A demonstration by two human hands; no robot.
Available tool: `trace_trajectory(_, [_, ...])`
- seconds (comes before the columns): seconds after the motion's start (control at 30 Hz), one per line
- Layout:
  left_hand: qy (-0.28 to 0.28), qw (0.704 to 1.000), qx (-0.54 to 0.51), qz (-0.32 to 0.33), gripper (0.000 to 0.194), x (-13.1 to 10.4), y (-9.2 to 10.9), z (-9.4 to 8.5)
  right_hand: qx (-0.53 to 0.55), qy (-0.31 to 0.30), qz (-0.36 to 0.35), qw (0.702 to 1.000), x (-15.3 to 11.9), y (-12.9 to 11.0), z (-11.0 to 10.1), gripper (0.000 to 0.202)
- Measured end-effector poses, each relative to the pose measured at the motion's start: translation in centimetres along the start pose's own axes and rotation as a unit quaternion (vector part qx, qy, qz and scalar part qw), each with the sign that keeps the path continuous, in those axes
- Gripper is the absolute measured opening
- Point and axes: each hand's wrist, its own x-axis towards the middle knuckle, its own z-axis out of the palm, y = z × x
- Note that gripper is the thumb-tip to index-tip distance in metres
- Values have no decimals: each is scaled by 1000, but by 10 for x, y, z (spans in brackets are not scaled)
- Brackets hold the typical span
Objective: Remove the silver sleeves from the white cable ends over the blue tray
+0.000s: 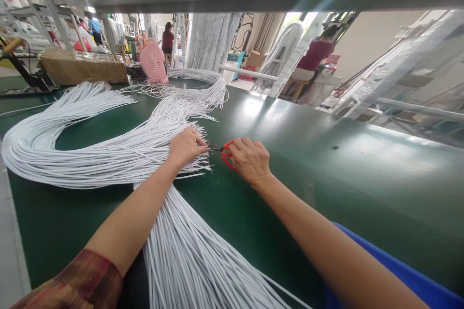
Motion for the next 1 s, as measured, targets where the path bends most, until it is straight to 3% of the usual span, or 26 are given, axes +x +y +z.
trace_trajectory(0.37, [-4,1000,0,11,12,1,-3,0,5,1,14,1000,3,-1,3,22])
trace_trajectory(0.6, [6,1000,-3,13,14,1,-4,2,39,-70,25,997,7,-3,-4,26])
trace_trajectory(0.67, [13,1000,-11,15,14,1,-6,3,79,-95,74,990,10,-2,-9,27])
trace_trajectory(0.77, [31,999,-33,27,16,3,-10,2,140,-116,208,961,11,8,-25,34])
trace_trajectory(0.83, [52,996,-60,42,19,4,-13,1,167,-133,259,942,5,20,-44,39])
trace_trajectory(1.0, [105,972,-191,90,22,0,-16,-2,200,-216,225,929,-44,52,-104,42])
